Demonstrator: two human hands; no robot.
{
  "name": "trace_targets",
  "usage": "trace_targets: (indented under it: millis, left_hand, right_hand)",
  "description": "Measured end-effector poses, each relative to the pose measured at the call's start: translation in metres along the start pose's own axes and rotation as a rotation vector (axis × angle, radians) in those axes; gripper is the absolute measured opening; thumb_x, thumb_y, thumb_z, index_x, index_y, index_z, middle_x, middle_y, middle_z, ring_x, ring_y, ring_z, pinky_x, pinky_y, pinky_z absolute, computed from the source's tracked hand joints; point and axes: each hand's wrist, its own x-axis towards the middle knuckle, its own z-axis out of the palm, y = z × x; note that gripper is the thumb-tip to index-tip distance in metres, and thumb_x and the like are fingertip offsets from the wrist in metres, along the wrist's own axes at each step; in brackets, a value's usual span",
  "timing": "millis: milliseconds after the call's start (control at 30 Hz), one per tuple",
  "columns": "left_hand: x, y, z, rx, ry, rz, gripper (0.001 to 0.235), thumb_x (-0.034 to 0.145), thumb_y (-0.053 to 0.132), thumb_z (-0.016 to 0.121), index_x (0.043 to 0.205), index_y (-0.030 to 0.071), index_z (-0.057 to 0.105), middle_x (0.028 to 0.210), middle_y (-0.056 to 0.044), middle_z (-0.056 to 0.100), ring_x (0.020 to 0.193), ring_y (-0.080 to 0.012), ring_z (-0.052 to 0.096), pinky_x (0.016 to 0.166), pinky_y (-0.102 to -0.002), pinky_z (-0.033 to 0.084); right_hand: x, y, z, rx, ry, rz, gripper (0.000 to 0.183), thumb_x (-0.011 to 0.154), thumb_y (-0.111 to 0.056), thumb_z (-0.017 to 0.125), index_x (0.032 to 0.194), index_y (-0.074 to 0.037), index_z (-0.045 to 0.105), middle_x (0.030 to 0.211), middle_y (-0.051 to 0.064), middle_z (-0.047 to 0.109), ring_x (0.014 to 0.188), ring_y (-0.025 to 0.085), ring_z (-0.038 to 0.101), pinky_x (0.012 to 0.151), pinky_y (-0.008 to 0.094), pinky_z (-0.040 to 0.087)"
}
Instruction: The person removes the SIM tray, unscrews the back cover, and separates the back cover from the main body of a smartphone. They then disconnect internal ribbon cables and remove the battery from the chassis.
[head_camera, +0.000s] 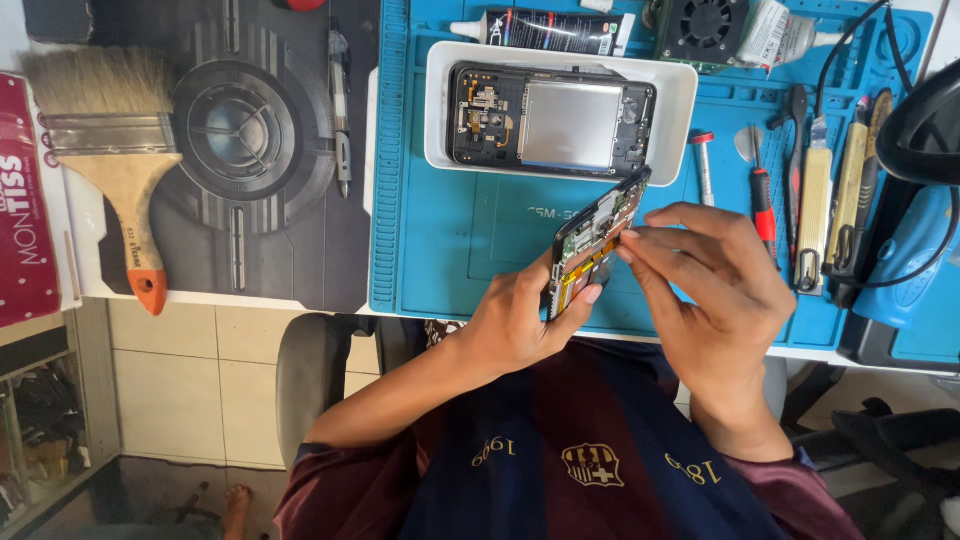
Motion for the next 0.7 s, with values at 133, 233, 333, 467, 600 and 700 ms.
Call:
trace_targets:
  millis: [133, 233, 333, 467, 600, 700]
  left_hand:
    - [0.002, 0.002, -0.002, 0.012, -0.023, 0.004, 0.056, 0.101, 0.006, 0.074, 0.140, -0.008, 0.036, 0.106, -0.021, 0.073, 0.088, -0.0294, 0.078, 0.074, -0.038, 0.063]
    - [0.003, 0.003, -0.003, 0.031, -0.060, -0.013, 0.055, 0.099, 0.007, 0.075, 0.138, -0.008, 0.039, 0.101, -0.020, 0.073, 0.084, -0.0288, 0.077, 0.071, -0.037, 0.062]
    - [0.003, 0.003, -0.003, 0.009, -0.071, -0.029, 0.055, 0.100, 0.007, 0.075, 0.139, -0.008, 0.038, 0.101, -0.020, 0.073, 0.084, -0.0287, 0.077, 0.071, -0.037, 0.062]
    - [0.002, 0.003, -0.002, -0.049, -0.060, -0.058, 0.056, 0.101, 0.008, 0.073, 0.140, -0.008, 0.037, 0.104, -0.020, 0.073, 0.086, -0.0285, 0.078, 0.073, -0.037, 0.063]
    - [0.000, 0.001, -0.001, -0.039, -0.063, -0.046, 0.056, 0.101, 0.009, 0.074, 0.139, -0.007, 0.036, 0.105, -0.021, 0.073, 0.086, -0.0298, 0.078, 0.072, -0.038, 0.063]
    - [-0.001, 0.000, 0.000, -0.042, -0.074, -0.050, 0.057, 0.101, 0.009, 0.074, 0.139, -0.007, 0.036, 0.104, -0.021, 0.073, 0.086, -0.0307, 0.078, 0.072, -0.039, 0.063]
  right_hand:
    - [0.008, 0.003, -0.009, 0.010, -0.059, 0.035, 0.026, 0.090, 0.012, 0.081, 0.113, 0.002, 0.076, 0.115, 0.012, 0.067, 0.095, 0.018, 0.073, 0.083, 0.025, 0.062]
    - [0.014, 0.008, -0.014, 0.043, -0.091, 0.025, 0.024, 0.090, 0.010, 0.081, 0.111, 0.000, 0.077, 0.111, 0.011, 0.068, 0.095, 0.017, 0.073, 0.081, 0.023, 0.061]
    - [0.016, 0.012, -0.016, 0.105, -0.103, 0.011, 0.023, 0.091, 0.008, 0.081, 0.112, -0.001, 0.076, 0.112, 0.011, 0.067, 0.095, 0.015, 0.073, 0.082, 0.023, 0.061]
    - [0.016, 0.015, -0.016, 0.006, -0.121, 0.012, 0.022, 0.088, 0.006, 0.083, 0.108, -0.001, 0.077, 0.110, 0.011, 0.067, 0.094, 0.016, 0.072, 0.079, 0.025, 0.058]
    - [0.017, 0.019, -0.018, 0.031, -0.142, 0.022, 0.020, 0.089, 0.005, 0.083, 0.107, -0.002, 0.077, 0.110, 0.010, 0.066, 0.092, 0.015, 0.071, 0.079, 0.025, 0.058]
    - [0.019, 0.022, -0.021, 0.049, -0.167, 0.027, 0.020, 0.089, 0.004, 0.083, 0.106, -0.002, 0.076, 0.109, 0.009, 0.065, 0.088, 0.014, 0.071, 0.077, 0.024, 0.057]
